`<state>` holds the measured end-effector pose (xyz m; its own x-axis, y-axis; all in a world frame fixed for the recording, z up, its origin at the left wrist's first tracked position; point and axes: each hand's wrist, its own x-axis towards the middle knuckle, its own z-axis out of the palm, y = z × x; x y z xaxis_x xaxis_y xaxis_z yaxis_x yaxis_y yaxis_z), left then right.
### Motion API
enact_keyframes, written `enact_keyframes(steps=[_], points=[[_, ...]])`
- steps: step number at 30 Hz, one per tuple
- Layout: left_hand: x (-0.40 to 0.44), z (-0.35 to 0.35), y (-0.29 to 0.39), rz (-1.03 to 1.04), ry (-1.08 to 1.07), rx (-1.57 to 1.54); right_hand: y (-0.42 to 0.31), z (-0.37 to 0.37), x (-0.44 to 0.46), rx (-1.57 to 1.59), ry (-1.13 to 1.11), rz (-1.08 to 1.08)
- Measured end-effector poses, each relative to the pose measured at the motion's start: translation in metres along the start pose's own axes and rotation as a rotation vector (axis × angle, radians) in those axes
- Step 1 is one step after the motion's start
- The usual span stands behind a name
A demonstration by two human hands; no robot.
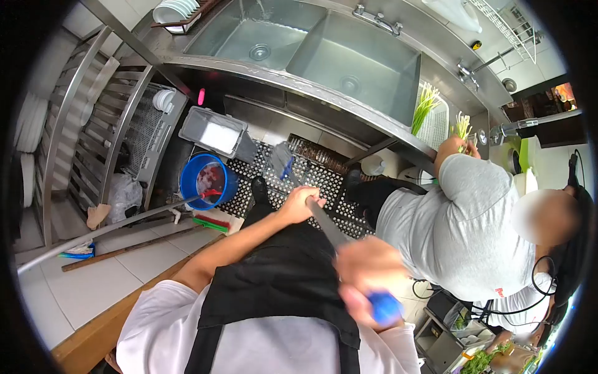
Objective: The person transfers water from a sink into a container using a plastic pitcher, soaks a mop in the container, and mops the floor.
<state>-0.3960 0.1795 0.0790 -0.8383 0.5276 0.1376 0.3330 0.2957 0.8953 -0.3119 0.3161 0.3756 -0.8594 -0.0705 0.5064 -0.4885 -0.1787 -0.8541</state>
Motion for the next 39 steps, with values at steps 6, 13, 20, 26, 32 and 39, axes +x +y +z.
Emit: enact_keyframes(steps=[6, 13, 20, 26, 32, 39], points=[[0.03, -0.019, -0.009, 0.142, -0.193, 0.106, -0.018, -0.011, 0.014, -0.068, 0.096, -0.019], [0.078, -0.041, 0.059, 0.182, 0.468, 0.221, -0.073, -0.014, 0.063, 0.108, 0.165, -0.171], [0.067, -0.095, -0.019, 0.199, 0.263, 0.24, 0.085, 0.009, 0.054, -0.091, 0.058, -0.149], [0.078, -0.131, -0.03, 0.244, 0.147, 0.116, 0.09, 0.046, 0.072, -0.248, 0.095, -0.152], [0.065, -0.097, -0.113, 0.055, 0.158, 0.212, 0.134, 0.037, 0.058, -0.024, -0.115, -0.101], [0.057, -0.08, -0.073, 0.137, 0.017, 0.081, 0.096, 0.039, 0.055, 0.058, -0.107, -0.096]])
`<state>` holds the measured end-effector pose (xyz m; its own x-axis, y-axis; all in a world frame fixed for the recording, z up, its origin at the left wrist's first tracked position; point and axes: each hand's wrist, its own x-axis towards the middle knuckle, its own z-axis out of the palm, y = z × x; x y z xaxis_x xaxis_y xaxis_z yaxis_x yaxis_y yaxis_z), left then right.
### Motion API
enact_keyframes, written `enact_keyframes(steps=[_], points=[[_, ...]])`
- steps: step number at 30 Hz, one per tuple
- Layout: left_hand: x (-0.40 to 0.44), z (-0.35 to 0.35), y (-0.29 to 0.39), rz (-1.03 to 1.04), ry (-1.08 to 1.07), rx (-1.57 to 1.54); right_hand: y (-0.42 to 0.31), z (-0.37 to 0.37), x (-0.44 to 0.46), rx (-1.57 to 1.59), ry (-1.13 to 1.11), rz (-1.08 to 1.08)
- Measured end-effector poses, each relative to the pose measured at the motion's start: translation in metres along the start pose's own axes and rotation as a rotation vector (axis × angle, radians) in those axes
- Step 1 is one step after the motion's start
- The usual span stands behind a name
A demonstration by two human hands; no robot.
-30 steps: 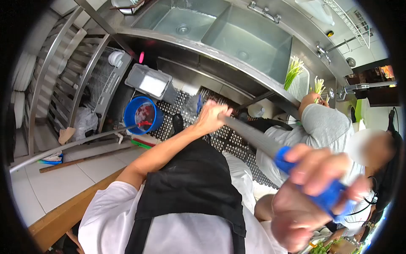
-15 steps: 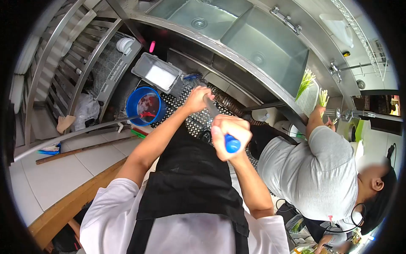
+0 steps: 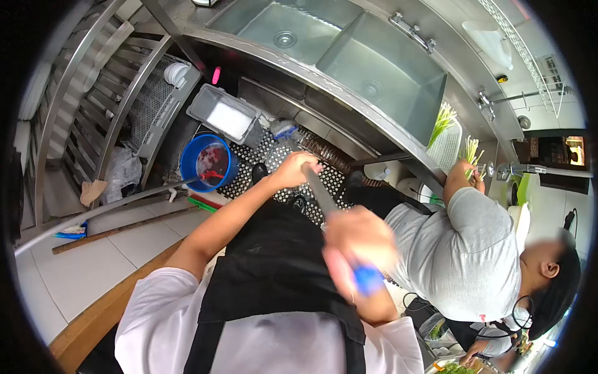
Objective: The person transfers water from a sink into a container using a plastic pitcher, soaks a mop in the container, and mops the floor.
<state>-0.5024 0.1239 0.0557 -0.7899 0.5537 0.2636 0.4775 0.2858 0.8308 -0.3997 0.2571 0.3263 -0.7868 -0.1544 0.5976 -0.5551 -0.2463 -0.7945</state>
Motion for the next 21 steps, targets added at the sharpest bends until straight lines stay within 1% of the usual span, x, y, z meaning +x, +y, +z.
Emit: enact_keyframes(steps=[1, 2, 3, 5, 6, 7, 8, 9, 10, 11, 12, 13, 14, 15, 17, 18, 19, 20, 21], points=[[-0.008, 0.01, -0.027, -0.01, -0.001, 0.026, 0.01, 0.0, -0.006, -0.012, -0.013, 0.017], [-0.007, 0.008, -0.028, -0.105, -0.049, 0.089, -0.002, 0.0, 0.002, -0.063, -0.218, 0.04], [-0.009, 0.016, -0.022, -0.083, -0.015, 0.05, -0.021, -0.004, 0.006, -0.041, -0.166, 0.047], [-0.001, 0.015, 0.03, -0.029, 0.046, -0.022, -0.064, -0.019, 0.006, -0.004, -0.052, 0.049], [-0.001, 0.01, 0.059, -0.031, 0.016, -0.004, -0.081, -0.023, 0.002, 0.165, -0.081, -0.067], [-0.006, 0.019, 0.059, 0.003, 0.036, -0.067, -0.088, -0.025, 0.001, 0.143, -0.157, -0.089], [-0.015, 0.028, 0.039, -0.063, 0.032, -0.055, -0.073, -0.018, -0.003, -0.06, -0.082, -0.039], [-0.025, 0.038, 0.004, -0.122, 0.03, -0.037, -0.046, -0.013, -0.012, -0.263, -0.005, 0.003], [-0.023, 0.029, -0.001, -0.004, -0.021, 0.015, -0.029, -0.012, -0.016, -0.042, -0.156, 0.096], [-0.023, 0.036, 0.003, -0.129, 0.04, 0.151, -0.033, -0.016, -0.022, -0.129, -0.131, 0.077], [-0.021, 0.05, 0.011, -0.147, 0.158, 0.163, -0.046, -0.02, -0.025, -0.232, 0.05, 0.069], [-0.016, 0.056, 0.035, -0.162, 0.264, 0.176, -0.062, -0.02, -0.023, -0.334, 0.245, 0.061], [-0.012, 0.057, 0.061, -0.217, 0.216, -0.015, -0.085, -0.021, -0.021, -0.154, 0.402, -0.038], [-0.002, 0.051, 0.103, -0.004, 0.381, 0.121, -0.108, -0.025, -0.018, 0.033, 0.555, -0.137], [0.007, 0.033, 0.142, 0.108, 0.264, -0.041, -0.145, -0.068, 0.004, 0.207, -0.08, -0.292], [0.008, 0.033, 0.139, 0.161, 0.075, -0.102, -0.158, -0.083, 0.02, 0.393, -0.474, -0.26], [0.014, 0.031, 0.135, 0.217, -0.113, -0.162, -0.167, -0.084, 0.03, 0.434, -0.594, -0.232], [0.021, 0.013, 0.141, 0.03, -0.527, -0.308, -0.175, -0.086, 0.041, 0.469, -0.711, -0.197], [0.028, 0.003, 0.154, 0.144, -0.551, -0.126, -0.181, -0.079, 0.049, 0.363, -0.553, -0.176]])
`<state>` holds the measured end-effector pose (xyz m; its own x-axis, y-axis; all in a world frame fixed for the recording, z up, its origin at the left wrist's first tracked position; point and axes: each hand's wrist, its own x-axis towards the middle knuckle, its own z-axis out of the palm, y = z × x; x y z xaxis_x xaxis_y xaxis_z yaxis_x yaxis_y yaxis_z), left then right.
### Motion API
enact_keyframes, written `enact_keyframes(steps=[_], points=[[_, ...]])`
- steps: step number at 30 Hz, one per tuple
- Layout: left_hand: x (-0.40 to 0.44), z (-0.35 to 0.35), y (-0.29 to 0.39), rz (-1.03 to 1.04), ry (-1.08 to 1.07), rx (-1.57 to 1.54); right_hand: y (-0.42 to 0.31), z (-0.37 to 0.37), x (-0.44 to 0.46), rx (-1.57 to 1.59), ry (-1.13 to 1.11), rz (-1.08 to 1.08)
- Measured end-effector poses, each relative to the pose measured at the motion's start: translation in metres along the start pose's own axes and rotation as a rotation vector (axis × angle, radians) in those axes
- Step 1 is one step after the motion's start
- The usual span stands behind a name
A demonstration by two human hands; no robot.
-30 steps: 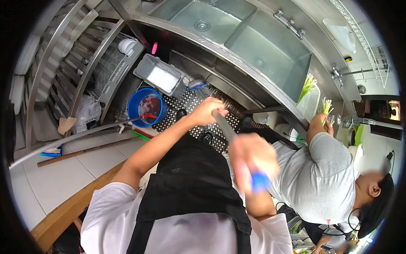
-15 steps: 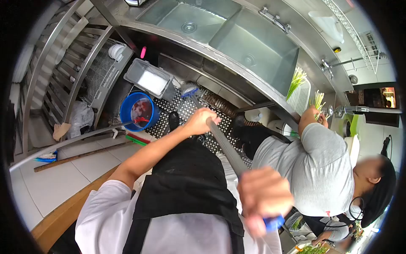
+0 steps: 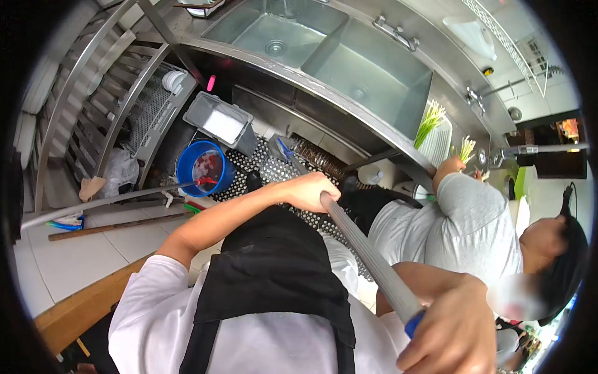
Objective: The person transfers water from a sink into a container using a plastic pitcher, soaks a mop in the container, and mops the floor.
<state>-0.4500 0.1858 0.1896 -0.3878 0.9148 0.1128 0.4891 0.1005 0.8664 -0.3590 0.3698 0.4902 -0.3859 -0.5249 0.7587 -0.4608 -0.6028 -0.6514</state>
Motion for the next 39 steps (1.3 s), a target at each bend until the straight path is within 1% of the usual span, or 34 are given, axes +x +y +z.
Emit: enact_keyframes(steps=[2, 3, 4, 5, 7, 8, 9, 10, 11, 12, 13, 14, 16, 17, 18, 19, 20, 21, 22, 23, 24, 25, 26, 27, 28, 30, 31, 32, 33, 34, 36, 37, 38, 39], points=[[0.007, -0.007, -0.008, 0.004, 0.222, 0.013, 0.002, 0.009, 0.021, -0.214, 0.306, 0.052], [0.01, -0.019, -0.014, -0.078, 0.377, -0.062, 0.007, 0.013, 0.028, -0.315, 0.461, 0.078], [0.012, -0.034, -0.01, -0.079, 0.489, -0.045, 0.011, 0.014, 0.031, -0.386, 0.559, 0.096], [0.012, -0.036, -0.013, -0.126, 0.565, -0.012, 0.015, 0.015, 0.034, -0.453, 0.657, 0.121], [0.014, -0.046, -0.029, -0.169, 0.745, 0.051, 0.036, 0.014, 0.035, -0.543, 0.711, 0.149], [0.012, -0.045, -0.043, -0.173, 0.837, 0.07, 0.053, 0.009, 0.029, -0.349, 0.709, 0.122], [0.009, -0.042, -0.07, -0.175, 0.921, 0.161, 0.082, 0.003, 0.01, -0.365, 0.705, 0.082], [0.004, -0.039, -0.105, -0.13, 1.0, 0.127, 0.117, -0.003, -0.011, -0.409, 0.7, 0.099], [-0.01, -0.042, -0.141, -0.142, 1.017, 0.148, 0.164, -0.006, -0.038, -0.473, 0.668, 0.152], [-0.03, -0.04, -0.19, -0.374, 0.904, 0.383, 0.219, -0.008, -0.07, -0.502, 0.608, 0.215], [-0.046, -0.026, -0.249, -0.451, 0.807, 0.488, 0.266, -0.007, -0.099, -0.485, 0.543, 0.263], [-0.053, -0.039, -0.22, -0.628, 0.647, 0.382, 0.283, -0.005, -0.105, -0.473, 0.529, 0.294], [-0.048, -0.052, -0.192, -0.518, 0.782, 0.447, 0.252, -0.003, -0.058, -0.586, 0.595, 0.322], [-0.041, -0.052, -0.167, -0.348, 0.791, 0.366, 0.219, 0.007, -0.039, -0.516, 0.69, 0.294], [-0.037, -0.061, -0.141, -0.175, 0.804, 0.296, 0.203, 0.01, -0.035, -0.473, 0.688, 0.262], [-0.039, -0.063, -0.118, -0.095, 0.715, 0.287, 0.187, 0.013, -0.031, -0.429, 0.684, 0.23], [-0.042, -0.057, -0.11, -0.073, 0.666, 0.344, 0.179, 0.017, -0.034, -0.417, 0.592, 0.214], [-0.05, -0.049, -0.125, -0.159, 0.606, 0.329, 0.193, 0.021, -0.038, -0.586, 0.569, 0.259], [-0.06, -0.034, -0.157, -0.243, 0.552, 0.32, 0.207, 0.025, -0.043, -0.755, 0.544, 0.302], [-0.071, -0.017, -0.198, -0.342, 0.551, 0.254, 0.226, 0.025, -0.054, -0.612, 0.448, 0.302], [-0.067, -0.019, -0.2, -0.361, 0.565, 0.29, 0.235, 0.025, -0.061, -0.469, 0.352, 0.302], [-0.06, -0.025, -0.195, -0.379, 0.576, 0.326, 0.227, 0.02, -0.055, -0.527, 0.416, 0.31], [-0.049, -0.028, -0.184, -0.393, 0.584, 0.356, 0.204, 0.018, -0.032, -0.633, 0.548, 0.308], [-0.038, -0.041, -0.151, -0.231, 0.633, 0.322, 0.176, 0.016, -0.017, -0.479, 0.6, 0.236], [-0.029, -0.048, -0.125, -0.171, 0.611, 0.284, 0.156, 0.017, -0.012, -0.321, 0.654, 0.167], [-0.025, -0.034, -0.119, -0.098, 0.648, 0.167, 0.166, 0.023, -0.018, -0.487, 0.699, 0.166], [-0.031, -0.022, -0.148, -0.141, 0.644, 0.143, 0.178, 0.025, -0.023, -0.569, 0.718, 0.154], [-0.04, -0.008, -0.182, -0.183, 0.633, 0.116, 0.206, 0.017, -0.035, -0.47, 0.55, 0.294], [-0.047, -0.011, -0.192, -0.18, 0.617, 0.15, 0.209, 0.02, -0.032, -0.48, 0.528, 0.299], [-0.042, -0.019, -0.184, -0.186, 0.599, 0.142, 0.209, 0.019, -0.027, -0.489, 0.497, 0.308], [-0.034, -0.039, -0.147, -0.198, 0.537, 0.118, 0.177, 0.016, -0.005, -0.516, 0.689, 0.296], [-0.03, -0.045, -0.139, -0.021, 0.585, 0.151, 0.16, 0.015, 0.011, -0.388, 0.692, 0.209], [-0.03, -0.051, -0.125, -0.05, 0.591, 0.077, 0.15, 0.012, 0.024, -0.296, 0.624, 0.175], [-0.037, -0.052, -0.127, -0.058, 0.593, 0.064, 0.16, 0.014, 0.026, -0.415, 0.632, 0.213]])
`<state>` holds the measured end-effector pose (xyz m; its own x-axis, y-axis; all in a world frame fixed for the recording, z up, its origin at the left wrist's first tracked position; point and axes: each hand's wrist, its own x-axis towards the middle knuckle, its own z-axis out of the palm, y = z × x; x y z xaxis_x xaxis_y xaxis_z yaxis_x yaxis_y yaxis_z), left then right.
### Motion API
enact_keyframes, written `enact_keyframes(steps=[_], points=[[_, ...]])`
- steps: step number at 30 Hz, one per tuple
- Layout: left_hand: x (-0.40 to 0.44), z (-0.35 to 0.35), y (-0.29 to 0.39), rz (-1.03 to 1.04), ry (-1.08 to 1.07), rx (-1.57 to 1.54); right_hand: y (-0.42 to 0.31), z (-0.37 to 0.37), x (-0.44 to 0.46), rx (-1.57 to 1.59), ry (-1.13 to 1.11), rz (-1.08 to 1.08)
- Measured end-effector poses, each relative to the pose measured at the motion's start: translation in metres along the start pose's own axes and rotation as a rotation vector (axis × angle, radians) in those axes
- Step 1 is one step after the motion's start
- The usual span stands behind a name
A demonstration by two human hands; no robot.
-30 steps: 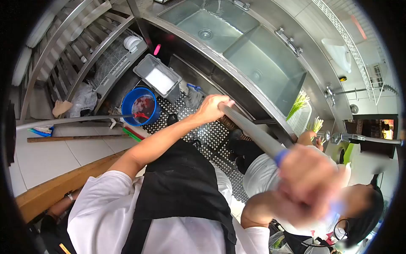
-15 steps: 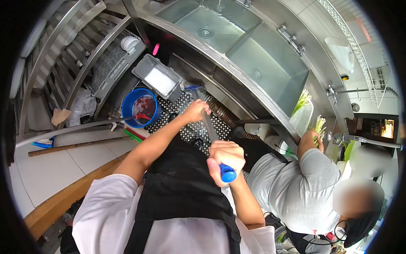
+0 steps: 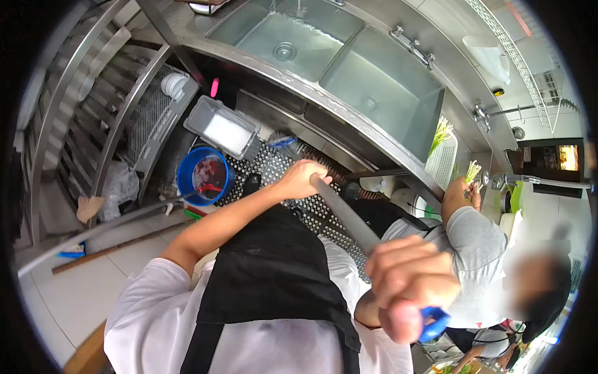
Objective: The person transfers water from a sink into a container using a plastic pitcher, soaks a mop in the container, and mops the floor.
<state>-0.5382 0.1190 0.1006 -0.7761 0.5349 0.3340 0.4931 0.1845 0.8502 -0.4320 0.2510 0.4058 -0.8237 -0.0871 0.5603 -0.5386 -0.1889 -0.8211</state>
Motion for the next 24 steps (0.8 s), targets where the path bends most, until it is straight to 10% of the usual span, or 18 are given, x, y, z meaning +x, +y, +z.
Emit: enact_keyframes(steps=[5, 9, 11, 14, 15, 18, 21, 24], points=[[-0.023, -0.036, -0.096, -0.085, -0.158, -0.103, 0.088, 0.041, 0.01, -0.023, -0.172, 0.095], [0.018, -0.084, -0.07, -0.162, -0.169, -0.074, 0.061, 0.099, 0.06, -0.102, 0.437, 0.174], [0.028, -0.085, -0.051, 0.026, -0.067, -0.075, 0.027, 0.066, 0.075, 0.123, -0.081, 0.055], [0.049, -0.13, 0.0, 0.084, -0.576, -0.167, -0.003, 0.062, 0.117, 0.311, -0.896, -0.031], [0.06, -0.145, 0.004, 0.152, -0.749, -0.16, -0.007, 0.069, 0.115, 0.346, -0.839, 0.006], [0.072, -0.139, -0.025, 0.129, -0.424, -0.244, 0.009, 0.112, 0.101, -0.228, 0.399, -0.195], [0.06, -0.114, -0.032, -0.002, 0.043, -0.064, 0.022, 0.129, 0.105, -0.218, 0.629, -0.005], [0.051, -0.123, -0.029, 0.203, -0.196, -0.201, 0.024, 0.094, 0.106, 0.045, -0.058, -0.184]])
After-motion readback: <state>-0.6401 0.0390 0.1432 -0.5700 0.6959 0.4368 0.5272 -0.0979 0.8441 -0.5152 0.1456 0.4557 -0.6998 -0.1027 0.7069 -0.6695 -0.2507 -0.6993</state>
